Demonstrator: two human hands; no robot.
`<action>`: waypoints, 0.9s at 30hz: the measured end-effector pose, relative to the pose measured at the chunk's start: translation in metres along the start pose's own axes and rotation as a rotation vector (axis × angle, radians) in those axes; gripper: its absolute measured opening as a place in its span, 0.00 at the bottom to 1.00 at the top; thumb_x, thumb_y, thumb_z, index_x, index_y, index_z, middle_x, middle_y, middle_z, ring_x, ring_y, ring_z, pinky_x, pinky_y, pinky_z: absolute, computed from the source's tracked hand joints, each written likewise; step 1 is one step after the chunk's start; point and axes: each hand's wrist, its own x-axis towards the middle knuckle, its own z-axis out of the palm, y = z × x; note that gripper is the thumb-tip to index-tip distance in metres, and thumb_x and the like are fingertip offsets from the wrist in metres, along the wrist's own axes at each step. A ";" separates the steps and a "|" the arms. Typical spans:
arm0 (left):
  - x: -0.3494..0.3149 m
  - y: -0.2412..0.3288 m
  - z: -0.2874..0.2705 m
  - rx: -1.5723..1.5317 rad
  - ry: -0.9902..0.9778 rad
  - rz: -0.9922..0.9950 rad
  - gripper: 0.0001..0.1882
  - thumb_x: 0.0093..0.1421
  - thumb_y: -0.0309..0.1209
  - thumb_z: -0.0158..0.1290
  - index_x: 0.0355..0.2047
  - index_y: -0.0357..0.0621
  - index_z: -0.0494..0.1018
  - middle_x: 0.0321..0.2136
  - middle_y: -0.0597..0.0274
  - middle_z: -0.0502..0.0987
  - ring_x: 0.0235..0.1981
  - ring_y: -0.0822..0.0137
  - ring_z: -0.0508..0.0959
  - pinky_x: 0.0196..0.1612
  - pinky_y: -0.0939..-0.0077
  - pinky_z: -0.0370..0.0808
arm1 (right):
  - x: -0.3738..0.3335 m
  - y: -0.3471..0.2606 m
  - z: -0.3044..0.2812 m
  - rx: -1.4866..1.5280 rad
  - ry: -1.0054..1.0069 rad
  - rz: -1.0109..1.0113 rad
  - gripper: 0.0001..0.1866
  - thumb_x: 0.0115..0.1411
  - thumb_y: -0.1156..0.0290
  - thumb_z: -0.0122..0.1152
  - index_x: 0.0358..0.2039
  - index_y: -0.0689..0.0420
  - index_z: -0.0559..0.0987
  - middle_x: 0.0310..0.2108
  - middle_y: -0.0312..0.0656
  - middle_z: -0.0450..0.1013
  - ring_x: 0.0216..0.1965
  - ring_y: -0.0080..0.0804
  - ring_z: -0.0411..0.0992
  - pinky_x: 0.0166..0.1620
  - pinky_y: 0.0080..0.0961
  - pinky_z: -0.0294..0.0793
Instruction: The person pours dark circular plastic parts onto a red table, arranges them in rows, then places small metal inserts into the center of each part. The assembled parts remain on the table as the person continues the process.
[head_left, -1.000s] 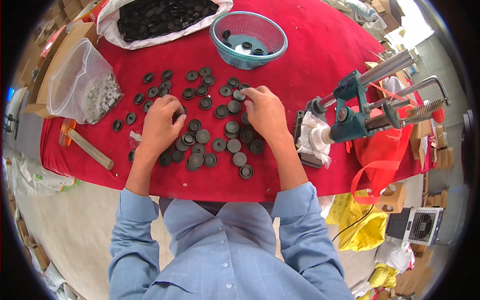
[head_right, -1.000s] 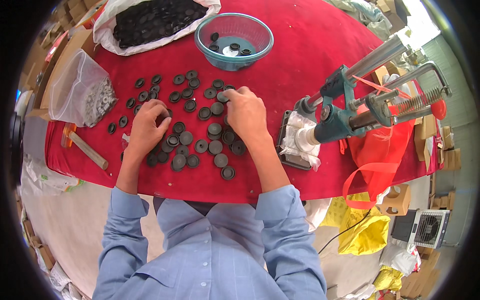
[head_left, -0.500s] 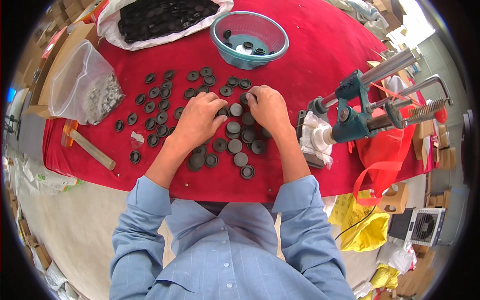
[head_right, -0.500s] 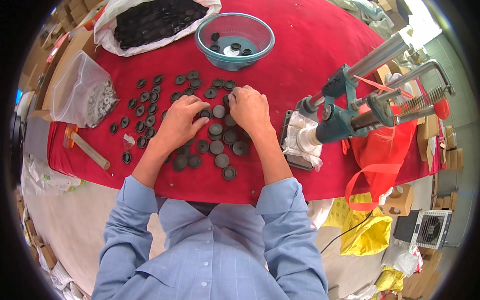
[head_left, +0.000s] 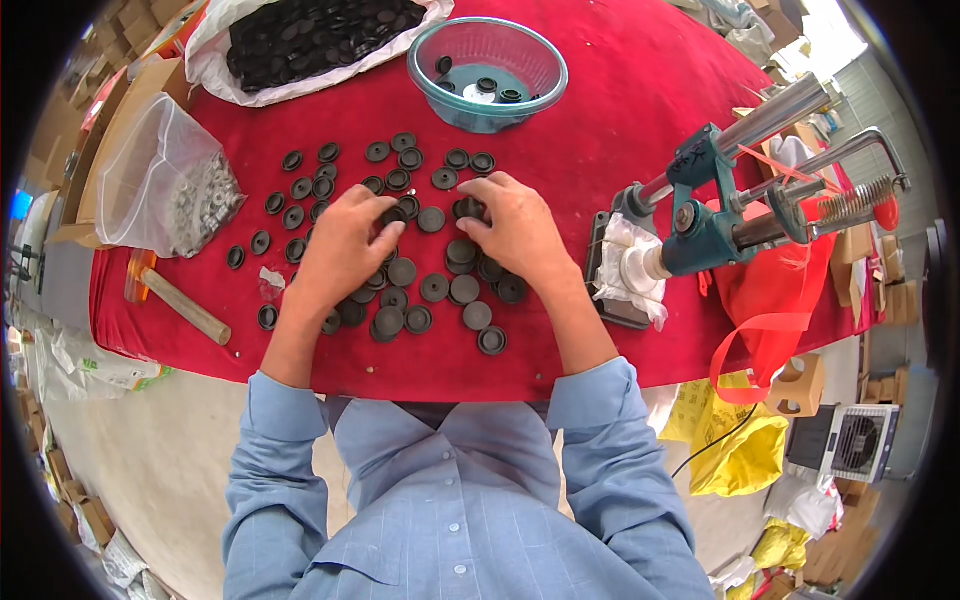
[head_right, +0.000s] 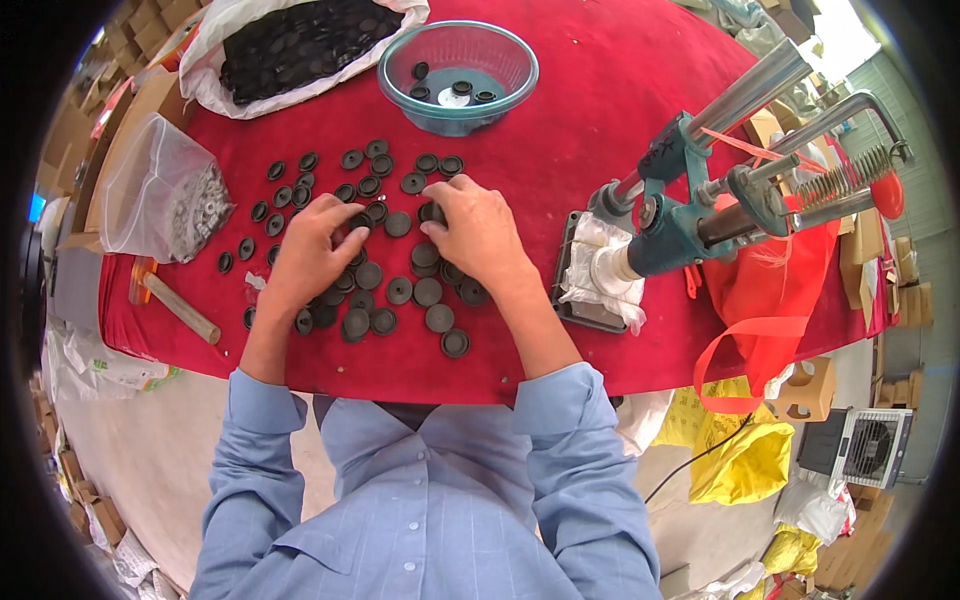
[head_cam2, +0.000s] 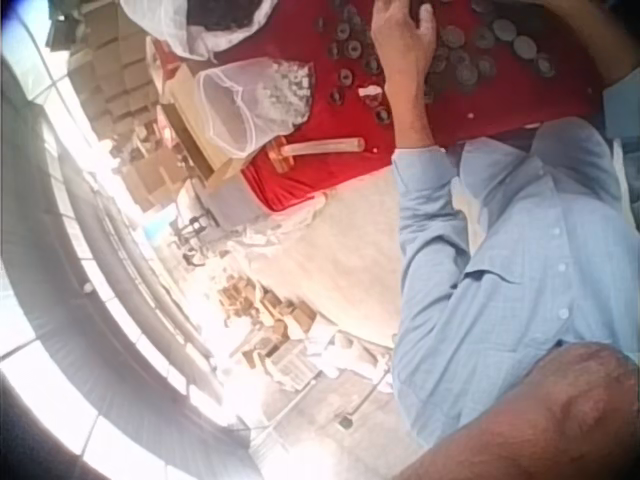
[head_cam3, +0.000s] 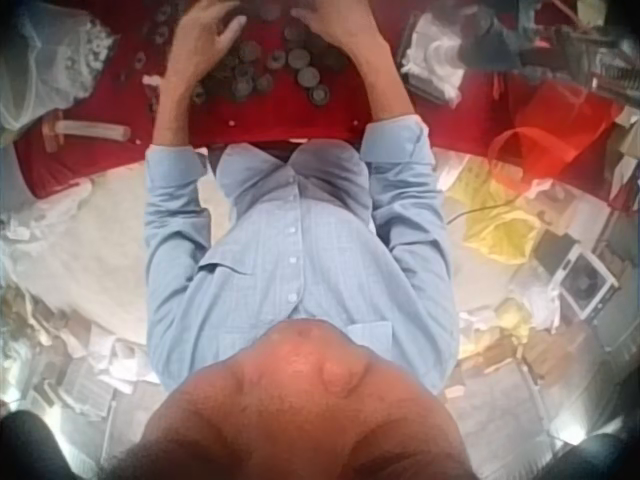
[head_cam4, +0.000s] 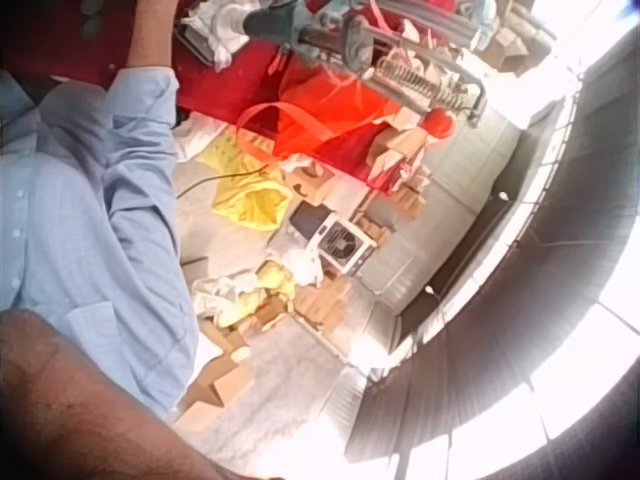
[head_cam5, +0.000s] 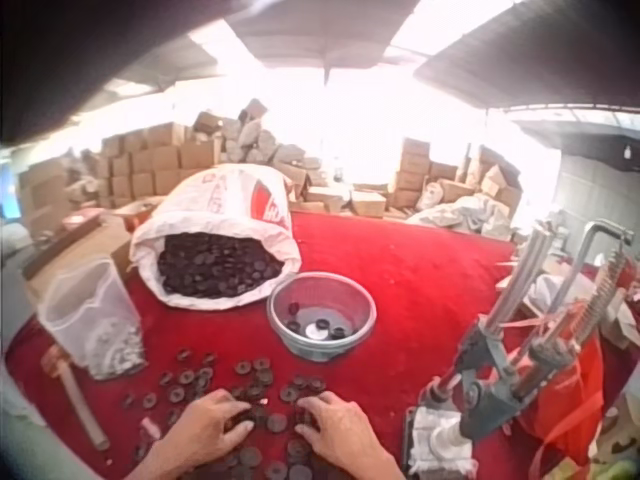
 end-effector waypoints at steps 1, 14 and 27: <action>-0.002 -0.005 -0.004 0.018 0.002 -0.016 0.16 0.62 0.27 0.65 0.50 0.34 0.82 0.35 0.55 0.77 0.29 0.62 0.79 0.35 0.66 0.76 | 0.001 0.002 -0.004 0.037 -0.027 0.036 0.22 0.56 0.69 0.77 0.51 0.56 0.85 0.41 0.47 0.80 0.40 0.44 0.81 0.47 0.41 0.82; 0.004 -0.015 0.003 0.272 0.056 0.024 0.14 0.61 0.32 0.65 0.45 0.40 0.81 0.37 0.52 0.79 0.41 0.50 0.80 0.45 0.55 0.78 | 0.002 0.043 -0.020 0.042 0.248 0.248 0.15 0.57 0.74 0.74 0.44 0.62 0.83 0.41 0.50 0.82 0.41 0.45 0.82 0.48 0.41 0.81; 0.008 0.006 0.023 0.202 0.093 0.244 0.19 0.58 0.31 0.69 0.49 0.38 0.83 0.42 0.53 0.79 0.46 0.51 0.80 0.50 0.56 0.78 | -0.031 0.006 -0.023 -0.103 -0.081 -0.128 0.23 0.56 0.81 0.69 0.54 0.55 0.84 0.48 0.44 0.78 0.52 0.46 0.76 0.56 0.42 0.76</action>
